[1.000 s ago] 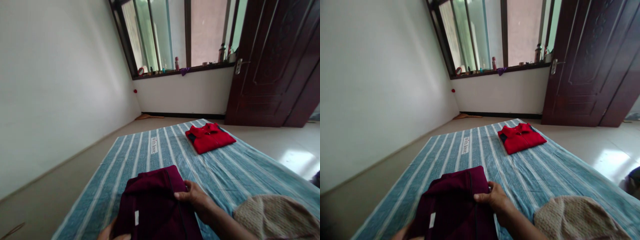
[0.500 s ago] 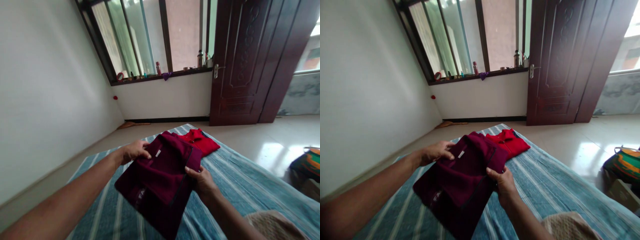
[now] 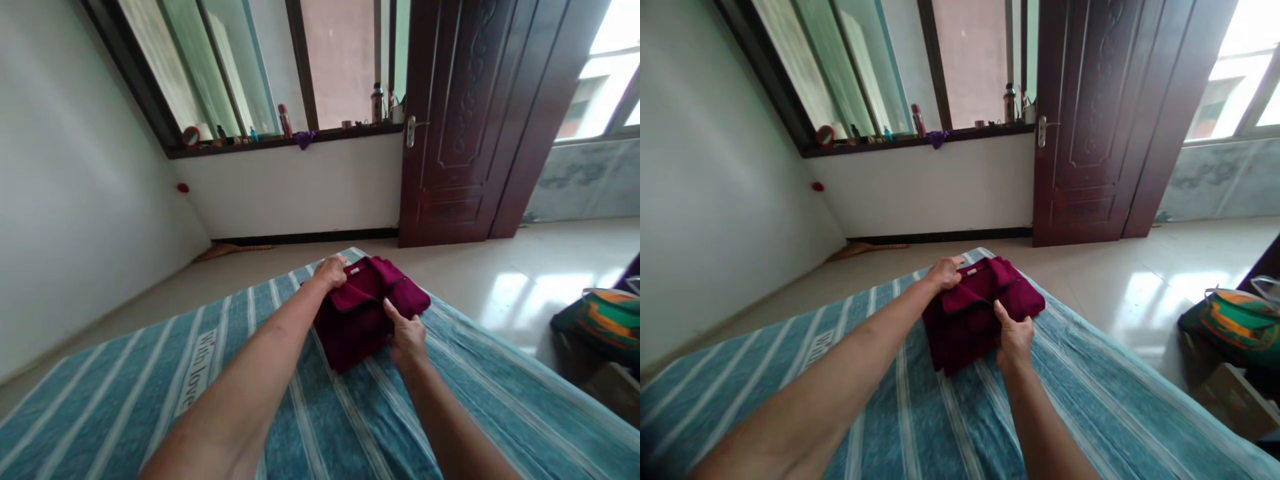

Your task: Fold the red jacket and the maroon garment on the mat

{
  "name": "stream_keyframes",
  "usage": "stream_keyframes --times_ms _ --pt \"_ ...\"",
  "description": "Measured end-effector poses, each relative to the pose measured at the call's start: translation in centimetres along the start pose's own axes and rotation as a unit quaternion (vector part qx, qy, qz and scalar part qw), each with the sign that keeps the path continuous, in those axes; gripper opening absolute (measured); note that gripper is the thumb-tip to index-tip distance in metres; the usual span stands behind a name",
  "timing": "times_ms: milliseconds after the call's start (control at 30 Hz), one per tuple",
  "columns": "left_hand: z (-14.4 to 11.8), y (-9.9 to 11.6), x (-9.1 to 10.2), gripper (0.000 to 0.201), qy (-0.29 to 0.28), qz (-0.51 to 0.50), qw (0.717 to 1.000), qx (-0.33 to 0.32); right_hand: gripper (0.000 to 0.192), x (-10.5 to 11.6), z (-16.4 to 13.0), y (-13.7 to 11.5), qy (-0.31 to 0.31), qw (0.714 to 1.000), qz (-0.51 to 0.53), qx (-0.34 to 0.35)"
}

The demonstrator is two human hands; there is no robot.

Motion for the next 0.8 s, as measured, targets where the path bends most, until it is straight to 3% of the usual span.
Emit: stream_keyframes --times_ms 67,133,267,467,600,700,800 --pt "-0.1 -0.6 -2.3 0.03 0.007 0.026 1.0 -0.003 0.069 0.4 0.1 0.5 0.003 1.0 -0.012 -0.008" --pt "0.0 -1.2 -3.2 0.029 0.013 0.041 0.999 -0.004 0.07 0.5 0.1 0.6 0.001 1.0 -0.022 -0.011" --pt "0.4 -1.4 -2.6 0.029 0.011 0.071 0.997 0.0 0.07 0.5 0.2 0.1 -0.004 0.999 -0.043 -0.001" --pt "-1.7 2.6 -0.9 0.03 0.007 0.095 0.995 -0.026 0.069 0.2 0.1 -0.6 -0.019 0.995 -0.096 0.032" --pt "-3.9 4.1 -3.5 0.063 -0.078 0.082 0.993 -0.041 0.066 -0.4 -0.1 -1.3 -0.036 0.982 -0.176 0.053" --pt "-4.5 3.4 -5.8 0.071 -0.128 0.059 0.99 -0.027 0.053 -0.3 0.1 -2.6 -0.042 0.954 -0.285 0.083" --pt "-4.5 2.8 -6.4 0.073 -0.117 0.051 0.992 -0.026 0.037 0.4 0.3 -5.2 -0.025 0.886 -0.438 0.152"
Point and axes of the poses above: each hand's wrist, its own z-axis towards the middle knuckle, its own x-axis out of the back of the hand, y = z × x, the point moved 8 cm from there along z, towards the middle knuckle
